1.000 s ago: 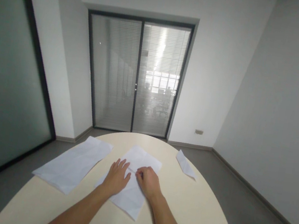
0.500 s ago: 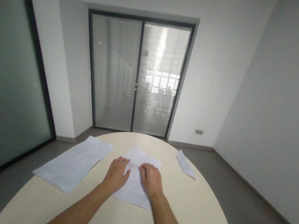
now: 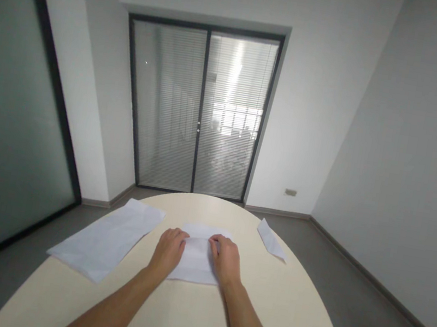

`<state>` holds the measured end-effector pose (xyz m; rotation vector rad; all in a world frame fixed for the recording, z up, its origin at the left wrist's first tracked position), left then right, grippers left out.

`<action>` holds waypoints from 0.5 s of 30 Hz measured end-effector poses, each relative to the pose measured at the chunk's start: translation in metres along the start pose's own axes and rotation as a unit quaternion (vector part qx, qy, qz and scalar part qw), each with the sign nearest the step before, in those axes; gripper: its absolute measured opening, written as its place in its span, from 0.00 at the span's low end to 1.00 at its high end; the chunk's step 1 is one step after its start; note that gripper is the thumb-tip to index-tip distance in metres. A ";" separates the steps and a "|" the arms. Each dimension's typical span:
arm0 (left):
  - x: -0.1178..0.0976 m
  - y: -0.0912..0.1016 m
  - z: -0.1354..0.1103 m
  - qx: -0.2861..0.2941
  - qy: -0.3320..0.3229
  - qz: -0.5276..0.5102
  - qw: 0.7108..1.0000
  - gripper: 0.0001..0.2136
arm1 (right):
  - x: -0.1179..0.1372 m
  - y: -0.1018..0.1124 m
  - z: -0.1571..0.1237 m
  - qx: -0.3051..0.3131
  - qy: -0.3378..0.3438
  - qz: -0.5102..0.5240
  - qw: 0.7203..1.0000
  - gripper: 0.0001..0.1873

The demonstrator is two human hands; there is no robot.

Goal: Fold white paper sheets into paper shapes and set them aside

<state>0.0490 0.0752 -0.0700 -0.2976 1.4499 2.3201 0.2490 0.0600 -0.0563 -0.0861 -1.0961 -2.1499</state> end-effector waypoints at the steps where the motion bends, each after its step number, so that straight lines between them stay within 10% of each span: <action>1: 0.001 0.000 0.001 -0.003 0.004 -0.015 1.000 0.10 | -0.002 0.000 0.000 -0.010 -0.008 0.011 1.000 0.15; 15: 0.016 0.001 0.008 -0.073 0.057 -0.230 0.969 0.08 | -0.044 -0.002 -0.004 -0.124 -0.145 0.197 0.962 0.22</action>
Point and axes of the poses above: each hand's wrist, its own z-axis towards the middle knuckle, its own y-axis out of the back of the hand, x = y × z, the point moved 1 cm from there along z, towards the middle knuckle, and after that the axes turned 14 degrees about y, right-handed, at the moved point
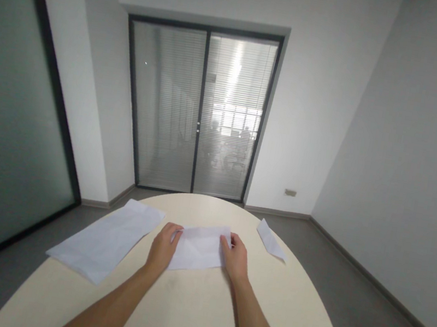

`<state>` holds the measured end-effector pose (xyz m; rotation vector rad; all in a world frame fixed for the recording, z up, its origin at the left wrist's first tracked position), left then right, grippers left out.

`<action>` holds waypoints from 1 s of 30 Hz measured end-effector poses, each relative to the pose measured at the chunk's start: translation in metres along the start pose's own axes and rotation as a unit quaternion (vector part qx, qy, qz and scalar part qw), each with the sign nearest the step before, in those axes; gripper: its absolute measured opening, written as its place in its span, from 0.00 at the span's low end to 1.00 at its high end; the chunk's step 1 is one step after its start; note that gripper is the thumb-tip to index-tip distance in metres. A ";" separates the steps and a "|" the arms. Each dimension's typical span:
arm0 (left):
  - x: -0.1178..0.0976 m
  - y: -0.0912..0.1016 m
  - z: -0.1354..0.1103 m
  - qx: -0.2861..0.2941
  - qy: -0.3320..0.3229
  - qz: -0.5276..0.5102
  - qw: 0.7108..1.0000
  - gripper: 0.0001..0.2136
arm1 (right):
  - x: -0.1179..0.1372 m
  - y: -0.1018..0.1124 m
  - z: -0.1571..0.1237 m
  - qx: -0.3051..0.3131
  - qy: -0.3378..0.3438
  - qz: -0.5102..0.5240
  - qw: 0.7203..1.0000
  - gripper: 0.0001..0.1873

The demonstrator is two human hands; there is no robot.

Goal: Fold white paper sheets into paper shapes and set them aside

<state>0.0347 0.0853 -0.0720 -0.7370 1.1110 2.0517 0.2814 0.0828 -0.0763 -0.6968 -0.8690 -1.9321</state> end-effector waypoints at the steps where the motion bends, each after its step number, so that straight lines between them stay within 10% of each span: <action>1: -0.001 0.001 0.000 -0.005 -0.002 -0.005 1.000 0.08 | 0.000 0.000 0.000 -0.002 0.000 -0.001 1.000 0.22; 14: -0.010 0.007 0.002 -0.057 -0.081 -0.080 0.992 0.09 | 0.014 0.006 0.001 -0.118 0.085 -0.066 0.987 0.14; 30: -0.002 0.009 0.005 -0.087 -0.034 -0.047 0.995 0.07 | 0.016 0.004 0.000 -0.091 0.010 0.025 0.995 0.22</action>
Point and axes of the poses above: each hand's wrist, its own z-axis towards the middle knuckle, its own y-axis out of the back of the hand, x = y × z, the point moved 1 cm from there along z, towards the middle knuckle, and after that the axes turned 14 degrees about y, right-handed, at the moved point
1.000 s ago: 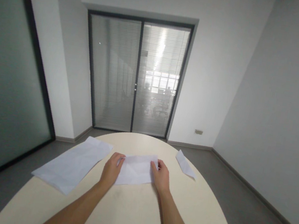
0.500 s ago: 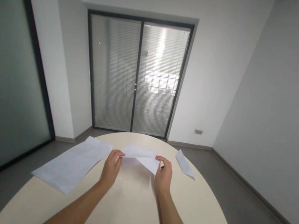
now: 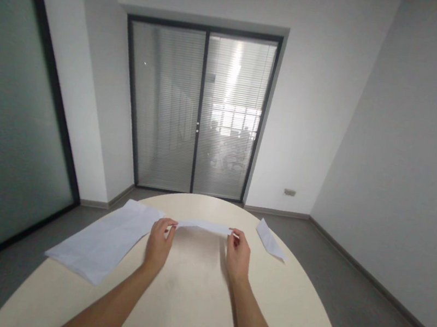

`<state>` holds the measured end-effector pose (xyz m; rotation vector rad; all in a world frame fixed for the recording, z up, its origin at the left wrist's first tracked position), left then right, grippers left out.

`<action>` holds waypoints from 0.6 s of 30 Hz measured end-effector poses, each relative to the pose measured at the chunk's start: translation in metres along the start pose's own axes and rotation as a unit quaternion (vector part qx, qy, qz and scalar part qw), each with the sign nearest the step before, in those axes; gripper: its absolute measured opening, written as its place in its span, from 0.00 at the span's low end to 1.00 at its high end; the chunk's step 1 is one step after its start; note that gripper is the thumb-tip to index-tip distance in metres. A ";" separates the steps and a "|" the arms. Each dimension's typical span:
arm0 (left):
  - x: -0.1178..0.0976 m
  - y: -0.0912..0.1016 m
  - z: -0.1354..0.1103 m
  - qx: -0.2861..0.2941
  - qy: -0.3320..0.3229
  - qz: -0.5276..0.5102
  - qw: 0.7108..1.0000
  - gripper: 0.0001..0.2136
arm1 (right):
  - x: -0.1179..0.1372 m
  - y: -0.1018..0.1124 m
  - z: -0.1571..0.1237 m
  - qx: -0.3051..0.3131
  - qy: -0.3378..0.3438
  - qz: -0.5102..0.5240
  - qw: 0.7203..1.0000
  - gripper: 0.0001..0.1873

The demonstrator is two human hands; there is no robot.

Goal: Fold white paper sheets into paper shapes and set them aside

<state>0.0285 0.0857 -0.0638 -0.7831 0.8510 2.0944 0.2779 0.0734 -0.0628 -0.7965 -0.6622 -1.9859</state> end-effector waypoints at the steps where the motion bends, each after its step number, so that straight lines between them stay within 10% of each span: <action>1: 0.000 0.000 0.000 0.003 0.008 -0.012 1.000 0.07 | 0.001 0.000 0.000 0.003 0.001 0.004 1.000 0.22; 18: -0.003 0.002 -0.005 0.081 0.056 0.039 0.994 0.12 | -0.034 0.003 0.000 0.046 -0.074 -0.025 0.996 0.19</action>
Point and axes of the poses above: each hand's wrist, its own z-axis towards the middle knuckle, its own y-axis out of the back of the hand, x = y × z, the point moved 1 cm from there along z, towards the middle knuckle, and after that the axes turned 14 degrees about y, right-handed, at the moved point
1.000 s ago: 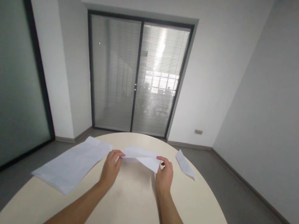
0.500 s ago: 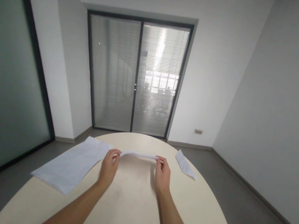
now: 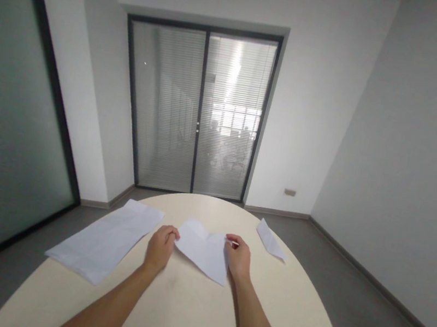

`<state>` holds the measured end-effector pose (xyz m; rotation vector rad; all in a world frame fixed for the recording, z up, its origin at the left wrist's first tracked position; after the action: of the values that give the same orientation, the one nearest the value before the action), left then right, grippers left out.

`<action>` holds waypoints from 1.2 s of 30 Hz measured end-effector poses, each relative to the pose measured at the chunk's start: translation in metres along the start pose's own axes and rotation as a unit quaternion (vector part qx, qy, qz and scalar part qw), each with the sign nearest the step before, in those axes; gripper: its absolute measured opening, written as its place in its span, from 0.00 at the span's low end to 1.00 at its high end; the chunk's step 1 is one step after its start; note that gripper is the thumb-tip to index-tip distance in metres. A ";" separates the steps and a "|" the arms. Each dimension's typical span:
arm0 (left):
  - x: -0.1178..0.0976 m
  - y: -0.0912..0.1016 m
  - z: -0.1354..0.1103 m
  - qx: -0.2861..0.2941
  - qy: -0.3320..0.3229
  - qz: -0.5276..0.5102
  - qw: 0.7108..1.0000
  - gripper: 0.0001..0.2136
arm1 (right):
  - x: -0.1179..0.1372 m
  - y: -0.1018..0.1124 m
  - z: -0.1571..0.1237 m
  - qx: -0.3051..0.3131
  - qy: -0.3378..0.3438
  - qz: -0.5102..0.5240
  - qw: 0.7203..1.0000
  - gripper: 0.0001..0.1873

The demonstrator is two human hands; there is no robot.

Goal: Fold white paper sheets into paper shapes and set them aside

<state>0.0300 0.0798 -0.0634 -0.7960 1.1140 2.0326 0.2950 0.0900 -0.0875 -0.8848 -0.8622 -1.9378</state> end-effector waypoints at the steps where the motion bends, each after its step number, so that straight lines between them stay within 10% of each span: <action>1: -0.002 0.001 -0.001 -0.001 -0.003 0.020 1.000 0.11 | -0.001 -0.001 0.000 0.004 0.002 -0.005 1.000 0.19; 10: -0.015 -0.010 -0.019 0.131 -0.124 0.156 0.971 0.20 | 0.004 -0.003 -0.005 0.034 0.084 -0.136 0.987 0.18; 17: -0.007 -0.016 -0.030 0.249 -0.077 0.203 0.944 0.27 | 0.048 -0.011 -0.015 0.094 0.229 -0.275 0.929 0.17; 25: -0.012 -0.016 -0.032 0.232 -0.096 0.230 0.940 0.26 | 0.078 -0.035 -0.032 0.169 0.312 -0.308 0.883 0.22; 36: -0.025 -0.021 -0.034 0.155 -0.099 0.268 0.946 0.13 | 0.055 -0.039 -0.046 0.363 0.195 -0.257 0.874 0.28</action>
<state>0.0678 0.0516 -0.0688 -0.1238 1.6026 2.2166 0.2264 0.0479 -0.0757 0.2059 -1.5223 -1.8655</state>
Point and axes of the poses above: each hand's wrist, its own z-axis towards the middle knuckle, its own y-axis out of the back of the hand, x = y × z, the point moved 1 cm from there along z, towards the middle knuckle, and after that the axes turned 14 degrees about y, right-handed, at the moved point
